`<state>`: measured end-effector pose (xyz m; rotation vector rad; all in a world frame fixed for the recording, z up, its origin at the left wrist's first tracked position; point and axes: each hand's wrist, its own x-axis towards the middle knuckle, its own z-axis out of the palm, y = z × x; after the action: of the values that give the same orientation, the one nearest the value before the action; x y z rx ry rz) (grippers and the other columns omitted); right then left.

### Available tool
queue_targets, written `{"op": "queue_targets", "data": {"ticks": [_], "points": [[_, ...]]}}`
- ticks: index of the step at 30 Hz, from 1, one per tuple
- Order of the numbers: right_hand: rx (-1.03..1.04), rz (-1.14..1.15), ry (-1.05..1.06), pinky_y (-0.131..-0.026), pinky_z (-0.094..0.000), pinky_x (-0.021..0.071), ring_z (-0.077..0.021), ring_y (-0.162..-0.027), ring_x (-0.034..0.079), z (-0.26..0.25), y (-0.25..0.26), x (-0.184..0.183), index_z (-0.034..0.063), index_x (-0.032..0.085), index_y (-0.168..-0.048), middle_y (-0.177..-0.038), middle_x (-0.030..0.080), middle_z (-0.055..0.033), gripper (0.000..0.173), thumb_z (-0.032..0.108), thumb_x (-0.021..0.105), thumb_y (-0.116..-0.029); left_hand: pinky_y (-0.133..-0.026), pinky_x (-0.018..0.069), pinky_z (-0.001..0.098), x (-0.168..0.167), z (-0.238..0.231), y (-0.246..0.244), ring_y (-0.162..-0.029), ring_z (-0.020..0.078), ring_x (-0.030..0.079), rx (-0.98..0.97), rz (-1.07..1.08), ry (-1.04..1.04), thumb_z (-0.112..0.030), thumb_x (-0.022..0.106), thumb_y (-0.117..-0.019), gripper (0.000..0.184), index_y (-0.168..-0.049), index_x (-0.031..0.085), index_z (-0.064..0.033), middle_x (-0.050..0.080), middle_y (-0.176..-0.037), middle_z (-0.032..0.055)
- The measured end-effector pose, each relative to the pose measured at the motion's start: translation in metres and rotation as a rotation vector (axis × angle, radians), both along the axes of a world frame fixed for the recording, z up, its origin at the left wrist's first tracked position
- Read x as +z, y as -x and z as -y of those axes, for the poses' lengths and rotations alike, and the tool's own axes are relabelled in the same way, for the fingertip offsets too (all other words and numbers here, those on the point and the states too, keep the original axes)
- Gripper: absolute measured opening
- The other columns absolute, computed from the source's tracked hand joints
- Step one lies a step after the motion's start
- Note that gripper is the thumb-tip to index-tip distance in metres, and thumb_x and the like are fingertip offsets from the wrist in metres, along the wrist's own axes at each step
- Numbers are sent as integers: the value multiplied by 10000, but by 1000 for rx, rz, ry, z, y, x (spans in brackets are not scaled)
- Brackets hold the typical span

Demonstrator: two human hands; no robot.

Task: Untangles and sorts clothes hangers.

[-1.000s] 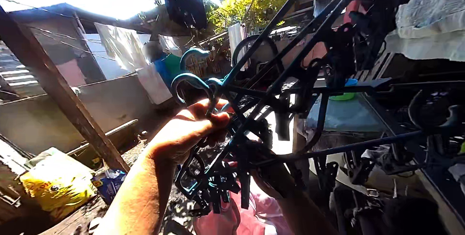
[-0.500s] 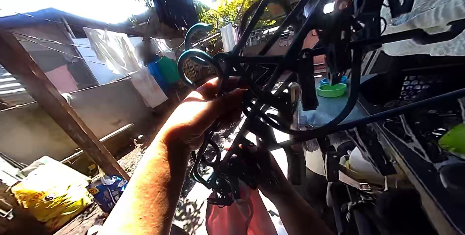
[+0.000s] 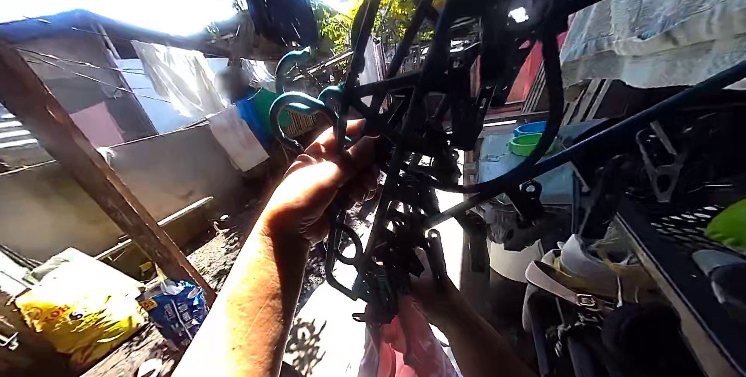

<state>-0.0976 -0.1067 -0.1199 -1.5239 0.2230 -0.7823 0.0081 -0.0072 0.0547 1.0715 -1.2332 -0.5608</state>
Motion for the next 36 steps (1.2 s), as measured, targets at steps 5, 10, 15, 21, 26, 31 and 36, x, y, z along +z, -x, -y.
{"op": "queue_targets", "data": {"ticks": [5, 10, 15, 21, 26, 31, 36], "points": [[121, 206, -74, -770, -175, 565, 39, -800, 661, -3, 4, -4, 141, 713, -971, -846, 717, 101, 249, -59, 671, -830, -540, 518, 123, -4, 0, -1, -531, -2, 582, -54, 4, 46, -66, 444, -1047, 214, -1048, 631, -170, 614, -633, -55], [129, 239, -22, -822, -195, 584, 15, -867, 688, 3, 8, -17, 140, 732, -1044, -920, 741, 84, 266, 19, 762, -809, -529, 508, 116, -11, 5, -7, -531, -3, 575, -86, 0, 66, -89, 440, -1057, 183, -1070, 608, -162, 607, -642, -49], [66, 283, 38, -787, -163, 582, 58, -829, 679, 1, 15, -18, 198, 752, -1004, -885, 743, 132, 259, 20, 754, -817, -523, 512, 115, -14, 11, -10, -526, -11, 569, -102, 2, 60, -98, 426, -1060, 170, -1048, 579, -171, 583, -638, -64], [-126, 356, 143, -627, -103, 501, 116, -657, 580, 1, 11, -19, 232, 704, -845, -728, 660, 177, 174, 88, 629, -906, -517, 517, 114, -14, 13, -4, -525, -16, 579, -128, -23, 82, -99, 408, -1070, 195, -1055, 583, -183, 594, -639, -73], [-16, 252, 81, -758, -196, 590, 15, -814, 677, 2, 14, -20, 170, 714, -1055, -888, 723, 88, 219, 88, 736, -853, -535, 496, 90, -15, 9, 0, -547, -32, 564, -99, -43, 103, -146, 464, -1077, 139, -1063, 587, -209, 584, -676, -83], [76, 197, 13, -827, -220, 600, -18, -876, 706, 1, 10, -40, 114, 732, -1090, -949, 755, 51, 237, 90, 755, -856, -529, 535, 130, -11, 13, -6, -541, 9, 595, -134, -42, 131, -113, 424, -1080, 158, -1101, 570, -170, 611, -670, -47], [118, 232, -86, -767, -198, 591, -3, -844, 695, -8, 8, -48, 174, 760, -1077, -955, 758, 56, 212, 63, 689, -910, -538, 530, 131, -18, 11, -6, -541, 12, 574, -167, -62, 154, -102, 415, -1084, 122, -1136, 515, -150, 575, -672, -46]]}}
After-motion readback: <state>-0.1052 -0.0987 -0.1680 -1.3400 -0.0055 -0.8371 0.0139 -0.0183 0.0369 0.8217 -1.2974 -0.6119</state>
